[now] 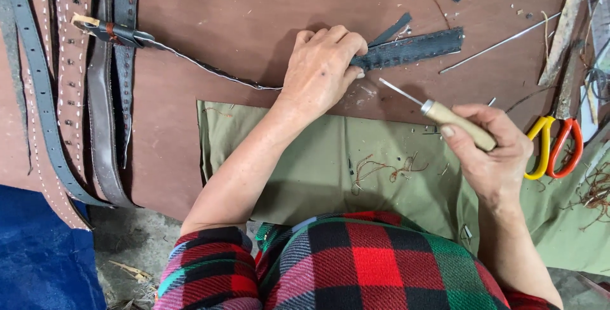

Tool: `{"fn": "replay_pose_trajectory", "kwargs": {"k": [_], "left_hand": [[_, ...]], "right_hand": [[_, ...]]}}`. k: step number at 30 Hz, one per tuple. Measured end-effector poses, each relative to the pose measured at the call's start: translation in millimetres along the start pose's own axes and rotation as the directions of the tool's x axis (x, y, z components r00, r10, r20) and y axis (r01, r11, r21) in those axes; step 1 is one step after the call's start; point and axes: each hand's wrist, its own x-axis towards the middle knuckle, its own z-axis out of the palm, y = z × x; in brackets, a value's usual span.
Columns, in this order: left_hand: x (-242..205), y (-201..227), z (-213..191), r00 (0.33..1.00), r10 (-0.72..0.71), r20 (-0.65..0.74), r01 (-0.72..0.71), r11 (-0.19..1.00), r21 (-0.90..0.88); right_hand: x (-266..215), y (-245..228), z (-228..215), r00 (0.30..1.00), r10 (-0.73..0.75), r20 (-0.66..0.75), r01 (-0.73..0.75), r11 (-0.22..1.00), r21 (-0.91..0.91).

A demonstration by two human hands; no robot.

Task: Trimming the edges of a leather belt with scissors and using an awl to mark or punch holes on a workbench.

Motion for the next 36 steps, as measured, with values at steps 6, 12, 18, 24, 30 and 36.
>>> {"fn": "replay_pose_trajectory", "kwargs": {"k": [6,12,18,24,30,36], "left_hand": [[0.4,11.0,-8.6,0.998,-0.061,0.034,0.056,0.992,0.113],[-2.1,-1.7,-0.2,0.997,-0.079,0.013,0.078,0.991,0.106],[1.2,-15.9,-41.5,0.965,-0.033,0.259,0.075,0.985,-0.157],[0.8,-24.6,-47.7,0.972,0.017,0.234,0.047,0.963,-0.265],[-1.3,-25.9,-43.9,0.983,0.034,0.183,0.017,0.963,-0.271],[-1.1,-25.3,-44.3,0.986,0.041,0.163,0.004,0.964,-0.265]], "right_hand": [[14.4,2.8,10.9,0.999,-0.031,-0.021,0.032,0.999,0.040],[23.6,15.7,23.6,1.000,-0.030,-0.001,0.030,0.997,0.074],[27.4,21.4,25.4,1.000,-0.006,0.015,0.005,0.997,0.073],[26.2,27.7,25.0,1.000,-0.009,0.017,0.007,0.995,0.098],[25.2,24.9,23.0,1.000,-0.003,0.029,0.001,0.997,0.076],[26.7,25.6,25.6,0.999,0.016,0.030,-0.018,0.997,0.079]]}}
